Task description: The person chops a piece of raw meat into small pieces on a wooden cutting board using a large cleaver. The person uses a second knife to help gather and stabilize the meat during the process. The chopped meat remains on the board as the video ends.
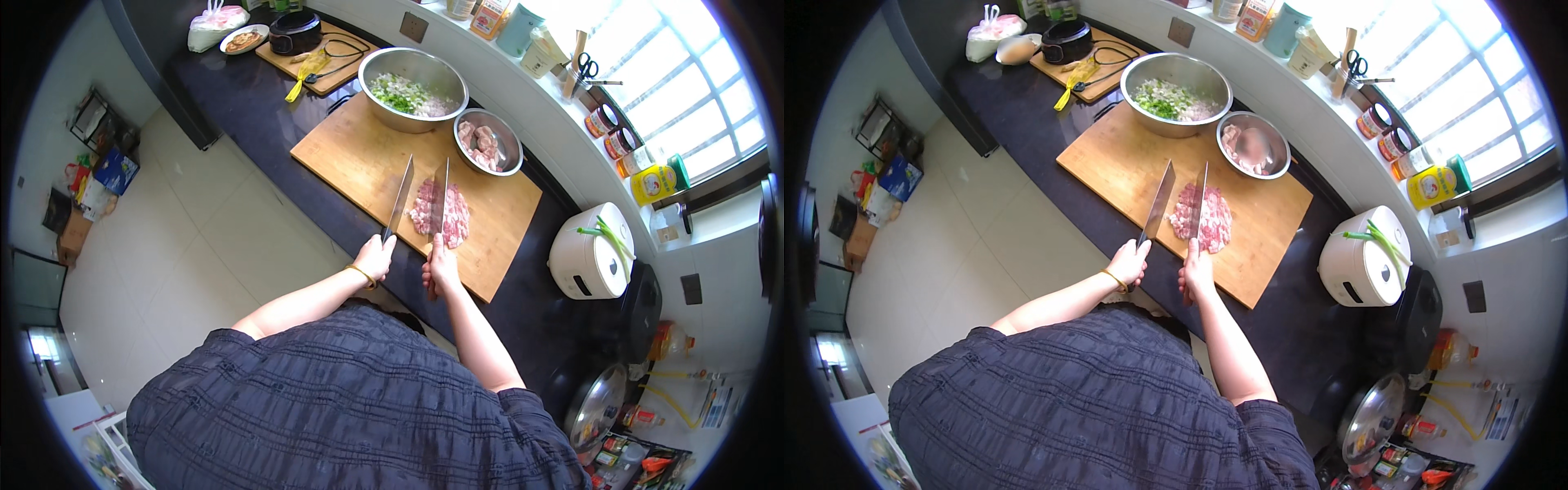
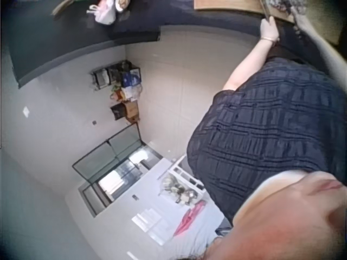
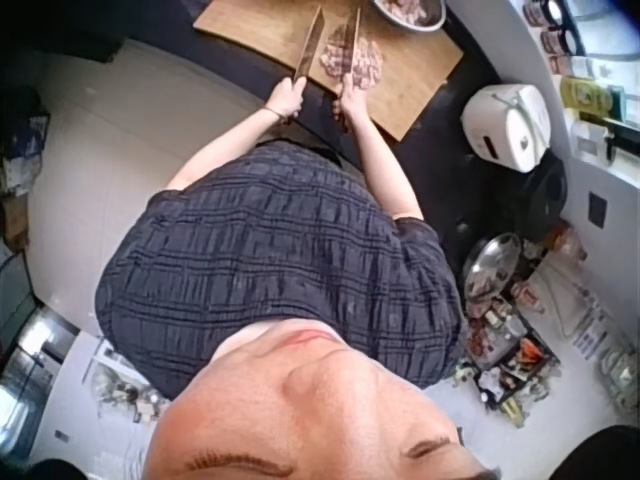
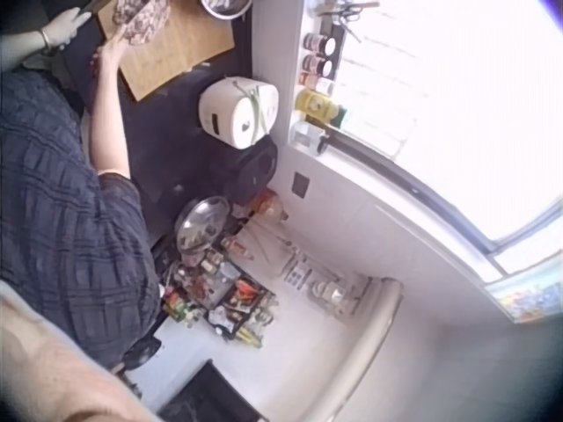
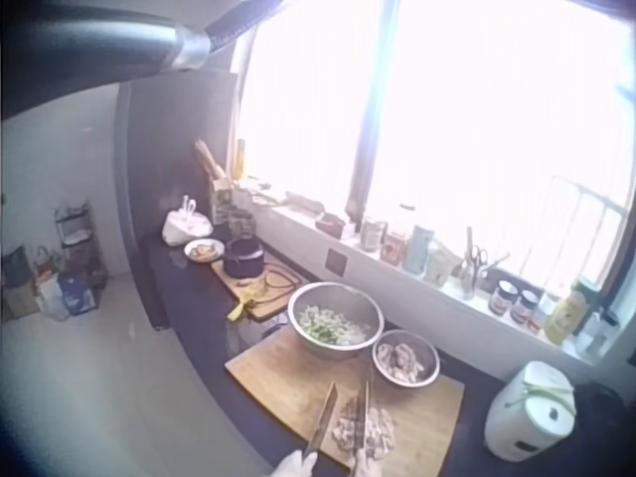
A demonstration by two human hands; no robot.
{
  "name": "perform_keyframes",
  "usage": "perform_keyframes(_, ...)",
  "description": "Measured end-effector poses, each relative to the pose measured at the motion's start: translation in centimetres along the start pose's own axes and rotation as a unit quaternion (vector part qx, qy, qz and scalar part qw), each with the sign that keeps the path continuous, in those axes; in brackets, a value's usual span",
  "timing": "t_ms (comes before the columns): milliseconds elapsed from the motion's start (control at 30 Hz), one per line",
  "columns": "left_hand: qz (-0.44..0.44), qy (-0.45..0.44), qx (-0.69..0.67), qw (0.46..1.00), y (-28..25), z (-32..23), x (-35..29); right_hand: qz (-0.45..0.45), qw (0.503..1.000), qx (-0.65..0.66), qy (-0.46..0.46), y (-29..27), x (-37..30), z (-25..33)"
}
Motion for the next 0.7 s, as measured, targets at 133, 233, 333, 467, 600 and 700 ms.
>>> perform_keyframes(133,-0.01,-0.007,0.009,1.0,0.1,0.0,-0.1,0.061,0.995,0.075,0.014,-0.6,-0.9,3.2)
perform_keyframes(233,-0.017,-0.01,0.006,1.0,0.5,-0.1,-0.3,0.036,0.997,0.023,-0.061,-0.4,-1.8,2.8)
perform_keyframes(333,-0.024,-0.015,0.007,1.0,0.7,-0.2,-0.6,0.068,0.997,0.017,0.017,-0.2,0.3,-0.3)
perform_keyframes(467,-0.029,-0.014,-0.013,0.999,0.9,-0.3,-0.5,0.071,0.997,0.033,-0.022,-1.0,-0.3,3.1)
perform_keyframes(600,-0.035,-0.014,-0.029,0.999,1.5,-0.7,-1.1,0.06,0.998,-0.019,-0.006,-0.6,0.3,-0.4)
perform_keyframes(700,-0.048,-0.01,-0.028,0.998,1.4,-0.1,-1.0,0.094,0.995,0.037,-0.001,-0.8,1.5,2.1)
Point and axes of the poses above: each hand's wrist, its own x-axis towards the middle knuckle, its own y-axis out of the palm, z = x × y, the point moved 5 cm from there along x, towards the middle knuckle, and after that the axes turned 7 degrees about -z, right-handed, at the moved point
